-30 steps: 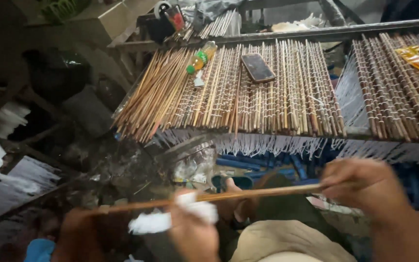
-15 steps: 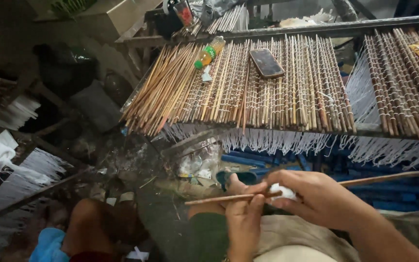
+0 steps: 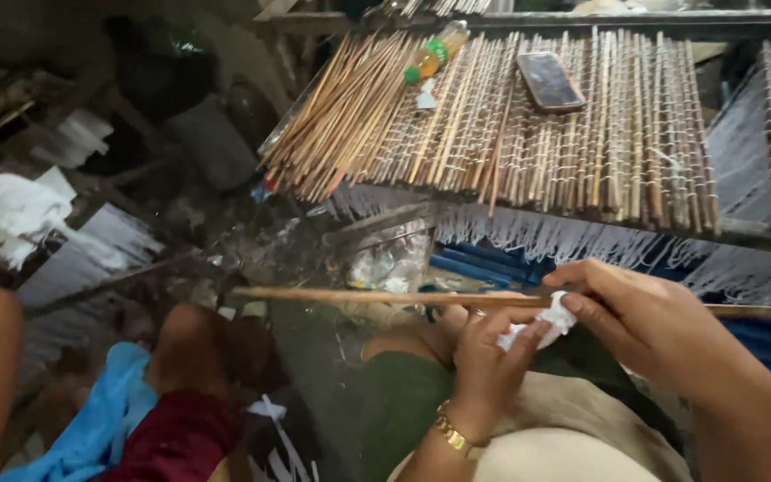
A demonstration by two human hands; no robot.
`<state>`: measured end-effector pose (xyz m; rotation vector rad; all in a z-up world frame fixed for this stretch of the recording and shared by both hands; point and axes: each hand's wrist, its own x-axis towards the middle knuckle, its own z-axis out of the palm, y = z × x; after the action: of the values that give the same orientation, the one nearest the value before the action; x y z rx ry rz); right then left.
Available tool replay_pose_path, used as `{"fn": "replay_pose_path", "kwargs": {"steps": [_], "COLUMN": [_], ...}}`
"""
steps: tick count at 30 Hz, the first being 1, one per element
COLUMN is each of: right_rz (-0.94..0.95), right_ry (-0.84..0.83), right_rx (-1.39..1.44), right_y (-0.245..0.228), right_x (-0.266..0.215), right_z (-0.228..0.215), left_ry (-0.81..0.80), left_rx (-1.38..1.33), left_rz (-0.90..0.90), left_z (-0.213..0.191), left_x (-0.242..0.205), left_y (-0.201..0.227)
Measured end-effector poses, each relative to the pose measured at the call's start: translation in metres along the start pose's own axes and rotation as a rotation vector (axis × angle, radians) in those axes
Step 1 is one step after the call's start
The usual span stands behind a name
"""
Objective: Tying multiple white strings to a wooden stick at even intervals to prepare for candle dipping.
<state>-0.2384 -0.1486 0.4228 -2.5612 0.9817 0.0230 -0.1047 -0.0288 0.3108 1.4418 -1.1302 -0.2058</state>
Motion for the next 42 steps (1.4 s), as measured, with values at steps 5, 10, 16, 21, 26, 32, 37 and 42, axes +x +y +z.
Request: {"fn": "replay_pose_path", "kwargs": {"steps": [5,10,16,21,26,32,37,42], "right_rz": [-0.035,-0.136,-0.009,-0.012,-0.005,-0.039,-0.038,-0.008], "right_ry": [0.135,0.206,0.274,0.175,0.276,0.277,0.295,0.352], "right_rx": [-0.076,0.010,-0.082,0.039,-0.005,0.014,-0.067,-0.091], "right_y": [0.015,0.019,0.008,-0.003,0.012,0.005,0.007,0.005], "right_x": [0.002,0.001,-0.003,-0.005,-0.003,-0.002,0.001,-0.002], "right_z": [0.017,0.027,0.024,0.021,0.028,0.028,0.039,0.031], "left_ry": [0.022,0.046,0.366,0.003,0.124,0.112,0.023,0.270], "left_rx": [-0.174,-0.114,-0.735,0.025,-0.016,-0.042,0.042,-0.685], "left_rz": [-0.065,-0.007,-0.313,-0.119,-0.100,0.026,0.179,-0.231], "left_z": [-0.009,-0.011,-0.002,-0.004,-0.015,-0.014,-0.003,-0.009], "left_x": [-0.005,-0.003,-0.012,0.000,-0.003,0.001,-0.009,-0.009], "left_y": [-0.005,0.003,-0.035,0.011,-0.003,0.006,-0.009,-0.014]}}
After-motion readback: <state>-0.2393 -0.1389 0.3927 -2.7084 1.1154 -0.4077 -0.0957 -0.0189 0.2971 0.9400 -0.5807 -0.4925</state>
